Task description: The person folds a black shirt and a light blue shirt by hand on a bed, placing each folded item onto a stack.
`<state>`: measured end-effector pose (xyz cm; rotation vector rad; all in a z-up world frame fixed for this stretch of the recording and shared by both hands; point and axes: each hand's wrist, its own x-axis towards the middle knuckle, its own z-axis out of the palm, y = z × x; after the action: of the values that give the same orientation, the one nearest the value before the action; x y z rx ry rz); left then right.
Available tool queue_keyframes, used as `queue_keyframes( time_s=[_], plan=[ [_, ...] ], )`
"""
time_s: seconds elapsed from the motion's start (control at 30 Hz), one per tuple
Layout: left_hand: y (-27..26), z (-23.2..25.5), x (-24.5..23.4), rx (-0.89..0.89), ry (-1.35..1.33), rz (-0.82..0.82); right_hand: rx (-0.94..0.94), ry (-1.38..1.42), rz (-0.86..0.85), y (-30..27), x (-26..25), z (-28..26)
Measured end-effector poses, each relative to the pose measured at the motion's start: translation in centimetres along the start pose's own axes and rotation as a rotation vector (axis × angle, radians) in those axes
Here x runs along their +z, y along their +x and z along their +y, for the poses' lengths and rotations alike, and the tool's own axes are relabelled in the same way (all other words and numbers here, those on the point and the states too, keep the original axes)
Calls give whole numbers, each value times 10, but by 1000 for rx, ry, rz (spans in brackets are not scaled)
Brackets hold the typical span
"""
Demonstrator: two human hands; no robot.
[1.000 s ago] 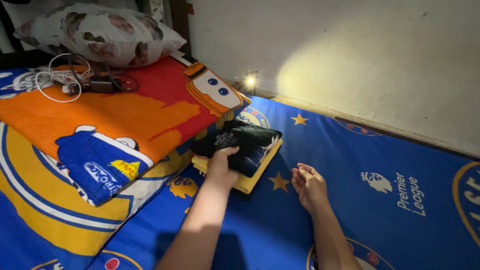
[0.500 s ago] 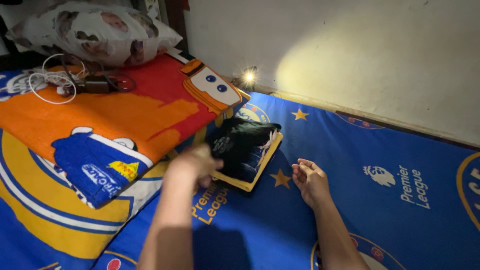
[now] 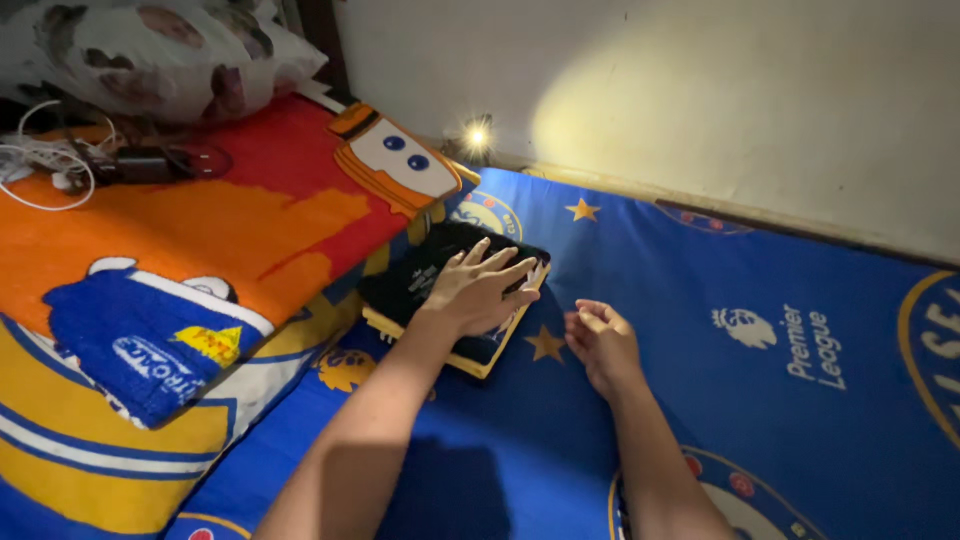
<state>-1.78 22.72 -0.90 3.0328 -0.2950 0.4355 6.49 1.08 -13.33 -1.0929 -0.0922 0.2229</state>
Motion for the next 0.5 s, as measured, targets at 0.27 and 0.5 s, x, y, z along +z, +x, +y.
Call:
queue_keyframes(
  time_s=[0.27,0.5],
  plan=[
    [29,3,-24,40,58,-197,138,-75,209,8,59,32],
    [32,2,9,160,288,-53,-480,-133,-11,1,113,81]
  ],
)
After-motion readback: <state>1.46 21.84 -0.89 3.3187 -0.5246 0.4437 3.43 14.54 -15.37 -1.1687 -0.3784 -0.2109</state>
